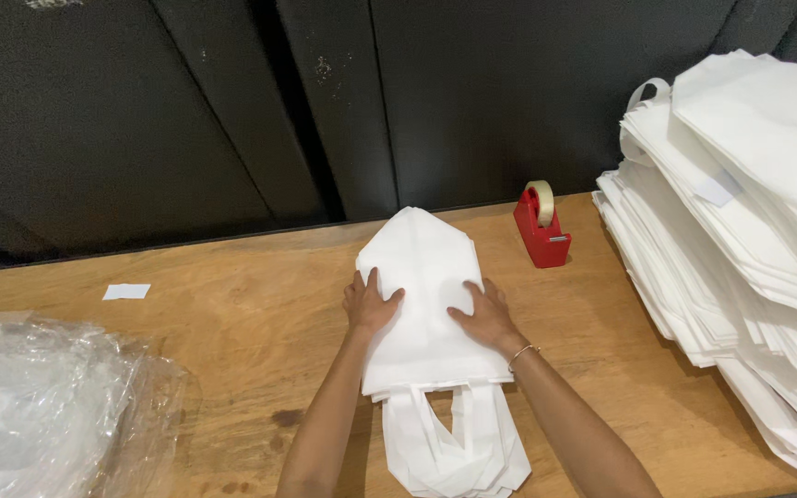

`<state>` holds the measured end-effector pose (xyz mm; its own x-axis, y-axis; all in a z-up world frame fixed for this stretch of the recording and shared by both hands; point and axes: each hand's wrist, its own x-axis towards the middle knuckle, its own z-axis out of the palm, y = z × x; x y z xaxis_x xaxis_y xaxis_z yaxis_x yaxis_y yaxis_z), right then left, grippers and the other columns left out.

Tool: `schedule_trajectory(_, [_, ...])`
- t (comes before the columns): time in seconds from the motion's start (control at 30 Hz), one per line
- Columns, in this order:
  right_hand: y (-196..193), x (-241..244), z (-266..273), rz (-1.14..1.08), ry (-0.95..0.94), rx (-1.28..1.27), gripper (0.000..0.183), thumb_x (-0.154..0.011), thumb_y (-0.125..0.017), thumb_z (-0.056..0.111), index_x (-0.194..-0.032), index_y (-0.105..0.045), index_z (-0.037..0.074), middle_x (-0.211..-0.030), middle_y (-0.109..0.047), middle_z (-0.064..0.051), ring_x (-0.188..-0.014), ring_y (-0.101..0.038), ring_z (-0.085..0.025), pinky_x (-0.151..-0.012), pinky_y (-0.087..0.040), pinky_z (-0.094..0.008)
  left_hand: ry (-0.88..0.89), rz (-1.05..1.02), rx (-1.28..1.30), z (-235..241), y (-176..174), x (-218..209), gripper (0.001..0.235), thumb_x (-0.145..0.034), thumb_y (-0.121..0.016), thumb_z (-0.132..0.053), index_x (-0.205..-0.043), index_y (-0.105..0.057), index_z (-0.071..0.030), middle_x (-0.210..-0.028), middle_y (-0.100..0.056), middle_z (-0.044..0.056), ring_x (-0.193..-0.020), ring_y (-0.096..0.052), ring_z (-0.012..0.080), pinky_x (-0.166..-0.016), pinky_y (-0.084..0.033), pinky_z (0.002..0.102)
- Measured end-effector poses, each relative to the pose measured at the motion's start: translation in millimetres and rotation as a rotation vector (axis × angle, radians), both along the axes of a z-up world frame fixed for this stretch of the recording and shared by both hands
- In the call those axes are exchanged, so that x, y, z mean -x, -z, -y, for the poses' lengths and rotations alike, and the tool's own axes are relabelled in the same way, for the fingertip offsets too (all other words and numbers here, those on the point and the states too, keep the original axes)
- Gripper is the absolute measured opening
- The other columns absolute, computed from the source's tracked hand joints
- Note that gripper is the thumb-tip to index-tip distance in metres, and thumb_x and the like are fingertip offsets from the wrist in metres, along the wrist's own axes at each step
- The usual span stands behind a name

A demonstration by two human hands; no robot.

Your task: The person repeatedly picks up white non-woven bags from a large stack, folds them neatly on a wooden table, and places them into a smaller stack. A red tape dispenser is visible on the table but is not used during the task.

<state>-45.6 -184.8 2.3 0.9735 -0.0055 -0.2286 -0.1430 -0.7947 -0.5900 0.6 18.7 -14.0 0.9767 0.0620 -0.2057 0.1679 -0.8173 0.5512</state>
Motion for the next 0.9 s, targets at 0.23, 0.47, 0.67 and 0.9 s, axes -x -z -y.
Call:
schedule_trajectory(0.23, [-1.6, 9.1, 1.5, 0.002, 0.0, -0.013, 0.062, -0.078, -0.055, 0.037, -0.13, -0.033, 0.012, -0.135, -0.019, -0.022, -0.126, -0.021, -0.033, -0.103, -0.022, -0.042, 0.044, -0.03, -0.035, -2.7, -0.5, -2.4, 0.073, -0.076, -0.047, -0.056, -0.135, -0.024, -0.02, -0.141, -0.015, 0.011, -0.127, -0.02, 0.0295, -0.1, -0.022, 0.045])
schedule_trajectory(0.47, [-8.5, -22.7, 60.6, 0.364, -0.077, -0.036, 0.052, -0.075, -0.057, 0.03, -0.116, -0.045, 0.0, -0.115, -0.038, -0.03, -0.111, -0.032, -0.045, -0.094, -0.027, -0.049, 0.119, 0.1, -0.148, 27.7, -37.2, -11.9, 0.065, -0.078, -0.05, -0.044, -0.132, -0.029, -0.016, -0.139, -0.014, 0.015, -0.127, -0.014, 0.0328, -0.099, -0.02, 0.051])
schedule_trajectory(0.67, [-98.2, -33.9, 170.3, 0.978, -0.024, 0.309, 0.033, -0.073, -0.061, 0.024, -0.097, -0.054, 0.003, -0.09, -0.05, -0.022, -0.096, -0.05, -0.039, -0.08, -0.04, -0.044, 0.409, 0.338, 0.154, 113.4, -73.2, -41.7, 0.055, -0.079, -0.054, -0.037, -0.125, -0.039, -0.011, -0.129, -0.03, 0.015, -0.124, -0.025, 0.0325, -0.098, -0.025, 0.048])
schedule_trajectory(0.9, [-184.7, 6.2, 273.1, 0.601, 0.342, 0.634, 0.044, -0.082, -0.051, 0.037, -0.117, -0.049, 0.01, -0.12, -0.041, -0.019, -0.116, -0.039, -0.035, -0.09, -0.034, -0.044, 0.775, 0.377, 0.502, 247.1, -143.9, -40.9, 0.05, -0.08, -0.055, -0.026, -0.122, -0.041, -0.003, -0.119, -0.041, 0.021, -0.113, -0.04, 0.0387, -0.093, -0.034, 0.047])
